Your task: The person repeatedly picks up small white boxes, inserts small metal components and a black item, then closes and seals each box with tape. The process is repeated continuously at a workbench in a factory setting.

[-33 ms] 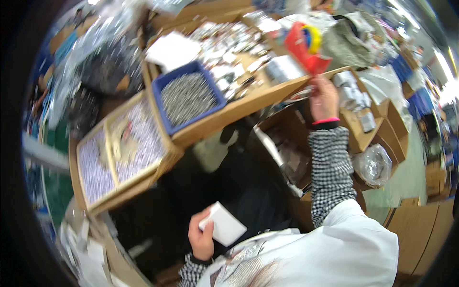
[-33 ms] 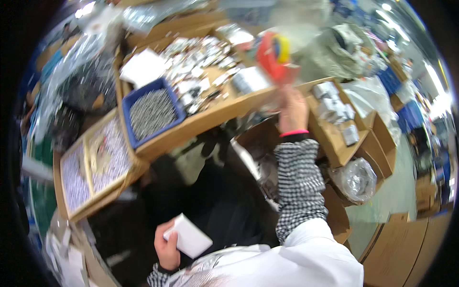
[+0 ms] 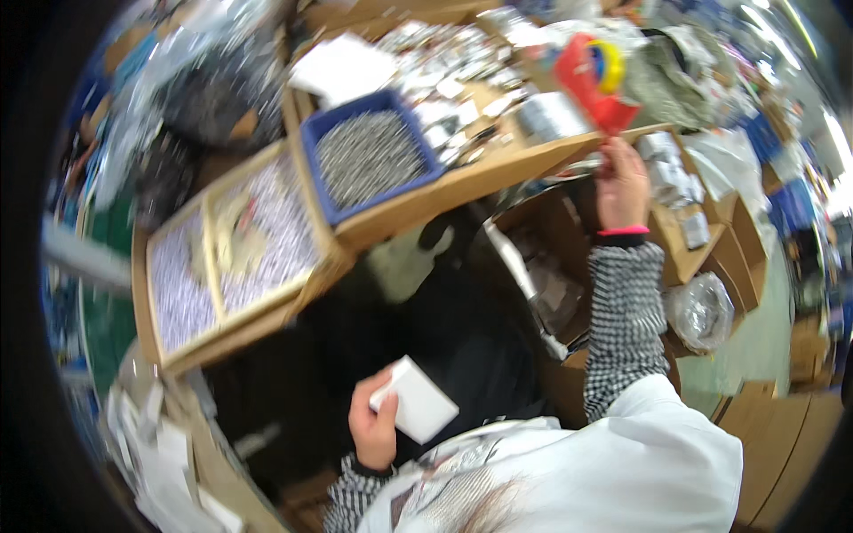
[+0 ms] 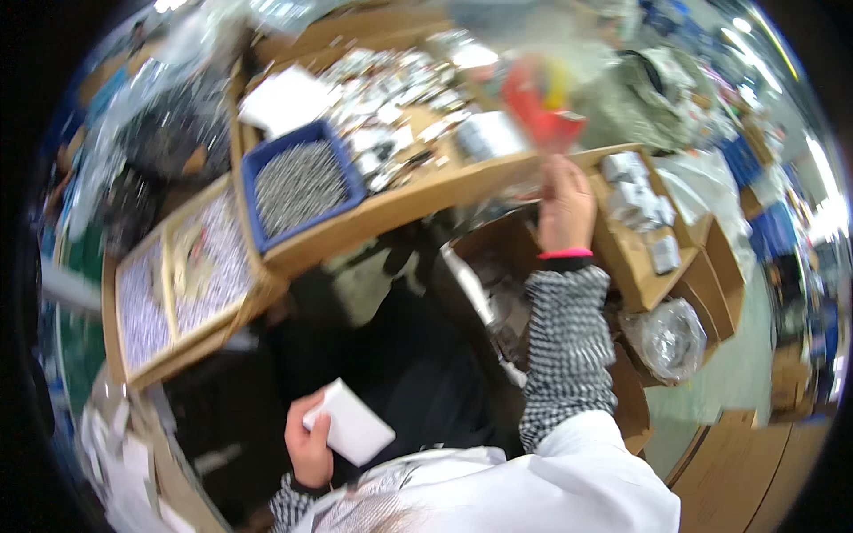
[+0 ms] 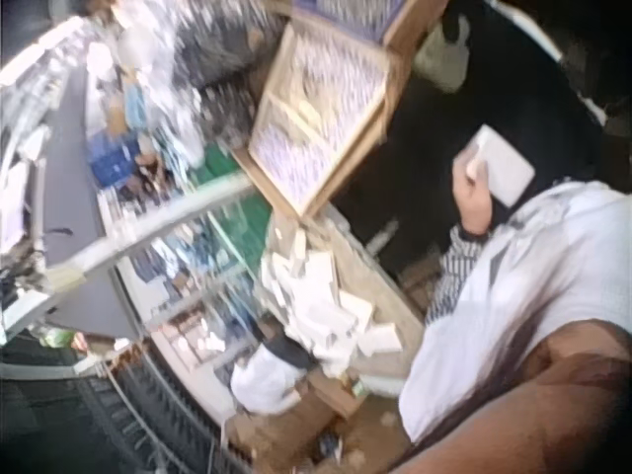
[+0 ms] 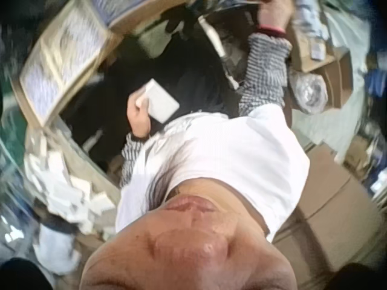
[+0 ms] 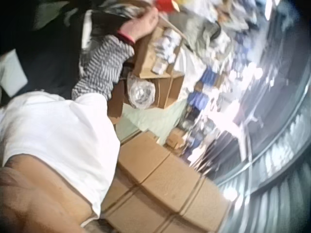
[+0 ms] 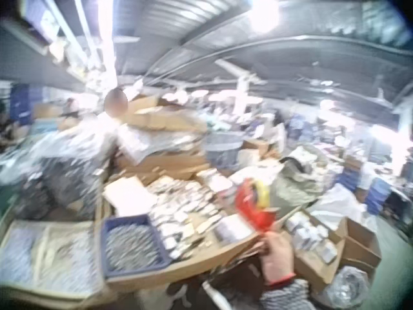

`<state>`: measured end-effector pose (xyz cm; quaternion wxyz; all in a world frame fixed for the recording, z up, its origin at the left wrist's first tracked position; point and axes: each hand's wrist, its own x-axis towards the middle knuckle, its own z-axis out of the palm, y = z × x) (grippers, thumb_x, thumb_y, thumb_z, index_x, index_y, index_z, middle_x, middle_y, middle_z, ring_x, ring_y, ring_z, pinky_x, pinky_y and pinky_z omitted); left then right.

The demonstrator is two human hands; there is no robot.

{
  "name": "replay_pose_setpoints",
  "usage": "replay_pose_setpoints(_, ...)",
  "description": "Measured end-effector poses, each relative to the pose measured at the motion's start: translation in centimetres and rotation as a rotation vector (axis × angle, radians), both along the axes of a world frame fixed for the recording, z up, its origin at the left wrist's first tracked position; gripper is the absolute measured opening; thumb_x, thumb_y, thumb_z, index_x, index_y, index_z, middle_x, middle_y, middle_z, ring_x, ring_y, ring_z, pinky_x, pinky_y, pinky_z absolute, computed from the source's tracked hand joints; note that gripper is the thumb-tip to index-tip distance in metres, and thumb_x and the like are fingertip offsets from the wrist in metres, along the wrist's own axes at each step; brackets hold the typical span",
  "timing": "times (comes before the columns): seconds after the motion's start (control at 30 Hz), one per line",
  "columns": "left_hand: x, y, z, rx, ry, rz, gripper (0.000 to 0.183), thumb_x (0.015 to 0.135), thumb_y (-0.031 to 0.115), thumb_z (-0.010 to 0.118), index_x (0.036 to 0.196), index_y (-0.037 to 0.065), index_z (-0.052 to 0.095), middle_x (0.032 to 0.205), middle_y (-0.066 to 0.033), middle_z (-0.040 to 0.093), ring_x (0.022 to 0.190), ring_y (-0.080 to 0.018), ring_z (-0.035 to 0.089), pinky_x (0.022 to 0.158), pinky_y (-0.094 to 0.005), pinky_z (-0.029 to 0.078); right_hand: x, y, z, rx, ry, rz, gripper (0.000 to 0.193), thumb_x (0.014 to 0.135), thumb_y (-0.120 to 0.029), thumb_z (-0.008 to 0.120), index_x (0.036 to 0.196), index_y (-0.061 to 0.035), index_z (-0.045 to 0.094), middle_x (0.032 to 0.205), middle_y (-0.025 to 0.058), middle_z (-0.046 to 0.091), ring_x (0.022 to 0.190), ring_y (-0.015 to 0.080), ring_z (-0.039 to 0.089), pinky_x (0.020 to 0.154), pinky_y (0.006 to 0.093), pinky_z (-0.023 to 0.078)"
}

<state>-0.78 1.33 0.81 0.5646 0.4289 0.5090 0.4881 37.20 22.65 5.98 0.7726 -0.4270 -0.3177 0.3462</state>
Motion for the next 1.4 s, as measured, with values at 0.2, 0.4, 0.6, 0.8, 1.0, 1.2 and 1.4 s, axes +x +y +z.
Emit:
replay_pose_setpoints(0.2,0.6,-0.1,-0.8,0.065,0.108,0.033,0.025,0.090,0.001,0.055,0.115,0.002,0.055,0.117,-0.0133,0.061,0.101,-0.0171,0.059,0.085,-0.0267,0.047,-12.0,-9.6,-1.9,-0.484,-0.409,0.694,0.016,0.089,-0.012,0.061,0.098,0.0003,0.064,0.084,0.0034,0.064,0.074,0.0095,0.057,0.068,0.0223,0.047)
replay_pose_setpoints(0.4,1.1,-0.1,0.0,0.051,0.227,0.013,0.028,0.089,0.004,0.055,0.118,0.005,0.053,0.118,-0.0142,0.060,0.102,-0.0235,0.061,0.085,-0.0308,0.048,-20.3,-16.2,-2.8,-0.768,0.220,1.009,0.064,0.086,-0.011,0.066,0.140,-0.0023,0.033,0.087,0.0064,0.065,0.074,0.0095,0.060,0.071,0.0225,0.048)
replay_pose_setpoints(0.6,0.9,-0.3,1.6,0.033,0.308,0.001,0.041,0.088,0.005,0.053,0.129,0.005,0.046,0.119,-0.0180,0.057,0.106,-0.0279,0.059,0.088,-0.0334,0.047,-21.9,-17.1,-2.9,-0.773,0.306,0.981,0.037,0.089,-0.011,0.064,0.119,-0.0029,0.045,0.086,0.0091,0.064,0.076,0.0134,0.061,0.072,0.0254,0.050)
replay_pose_setpoints(0.8,1.1,-0.3,1.8,0.024,0.193,-0.001,0.046,0.088,0.005,0.052,0.132,0.005,0.043,0.121,-0.0201,0.056,0.109,-0.0298,0.058,0.093,-0.0355,0.045,-21.7,-16.8,-2.7,-0.791,0.251,1.010,0.037,0.089,-0.012,0.063,0.118,-0.0019,0.044,0.085,0.0088,0.064,0.074,0.0131,0.061,0.072,0.0255,0.050)
replay_pose_setpoints(1.0,0.7,-0.1,1.6,0.111,0.297,-0.065,0.039,0.085,0.002,0.053,0.125,0.004,0.051,0.122,-0.0188,0.057,0.108,-0.0299,0.059,0.092,-0.0345,0.046,-21.8,-16.1,-2.3,-0.815,0.154,1.031,0.038,0.087,-0.011,0.064,0.119,-0.0005,0.044,0.083,0.0081,0.064,0.068,0.0113,0.060,0.066,0.0233,0.049)
replay_pose_setpoints(1.2,1.1,-0.7,0.4,0.106,0.224,0.094,0.020,0.084,0.005,0.060,0.103,0.001,0.062,0.111,-0.0183,0.063,0.101,-0.0297,0.063,0.087,-0.0352,0.050,-20.5,-16.2,-3.3,-0.847,-0.143,1.170,0.044,0.086,-0.014,0.067,0.122,0.0015,0.048,0.063,0.0024,0.056,0.046,0.0063,0.048,0.040,0.0199,0.034)
replay_pose_setpoints(1.4,1.1,-0.6,-1.2,0.035,0.117,0.163,0.020,0.085,0.010,0.061,0.104,0.003,0.061,0.106,-0.0120,0.060,0.100,-0.0267,0.058,0.088,-0.0324,0.045,-20.7,-17.4,-5.7,-0.787,-0.690,1.179,0.026,0.084,-0.012,0.065,0.107,0.0004,0.060,0.066,-0.0041,0.053,0.052,0.0024,0.045,0.044,0.0180,0.032)
